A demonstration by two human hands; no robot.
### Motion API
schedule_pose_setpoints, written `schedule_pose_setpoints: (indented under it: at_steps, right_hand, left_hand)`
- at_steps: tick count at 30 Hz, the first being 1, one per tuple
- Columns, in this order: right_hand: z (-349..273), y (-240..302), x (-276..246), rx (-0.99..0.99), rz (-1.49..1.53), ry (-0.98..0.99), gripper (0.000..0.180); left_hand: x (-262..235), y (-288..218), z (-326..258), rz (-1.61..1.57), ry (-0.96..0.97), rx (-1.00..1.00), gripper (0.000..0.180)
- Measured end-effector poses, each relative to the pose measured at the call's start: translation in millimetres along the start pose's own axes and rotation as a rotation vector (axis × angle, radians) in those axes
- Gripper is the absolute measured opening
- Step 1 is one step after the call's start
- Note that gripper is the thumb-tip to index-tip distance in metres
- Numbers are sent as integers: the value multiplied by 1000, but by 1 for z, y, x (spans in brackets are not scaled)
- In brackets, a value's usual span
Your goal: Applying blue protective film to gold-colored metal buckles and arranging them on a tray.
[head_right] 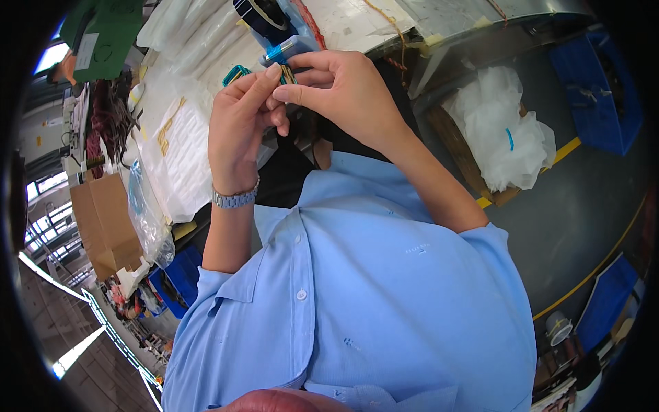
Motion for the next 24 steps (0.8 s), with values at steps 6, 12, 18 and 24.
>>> schedule_pose_setpoints:
  at_steps: [6,12,18,24]
  right_hand:
    - [-2,0,-2,-56,-148,-89,46]
    - [-2,5,2,-56,-148,-110,52]
    - [0,-1,3,-28,-131,-144,54]
    - [-2,1,4,-114,-84,-202,46]
  left_hand:
    - [6,9,-8,-121,-17,-43,30]
    - [0,8,-4,-175,93,-44,27]
    - [-2,9,3,-244,76,-115,25]
    - [-1,11,7,-355,84,-141,30]
Point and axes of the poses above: each hand's wrist, its own z-axis towards the middle knuckle, its own x-axis out of the palm, y = z × x, the point moved 5 cm from there along z, towards the middle knuckle, and after that the axes turned 6 degrees about y, right-handed, at the moved point
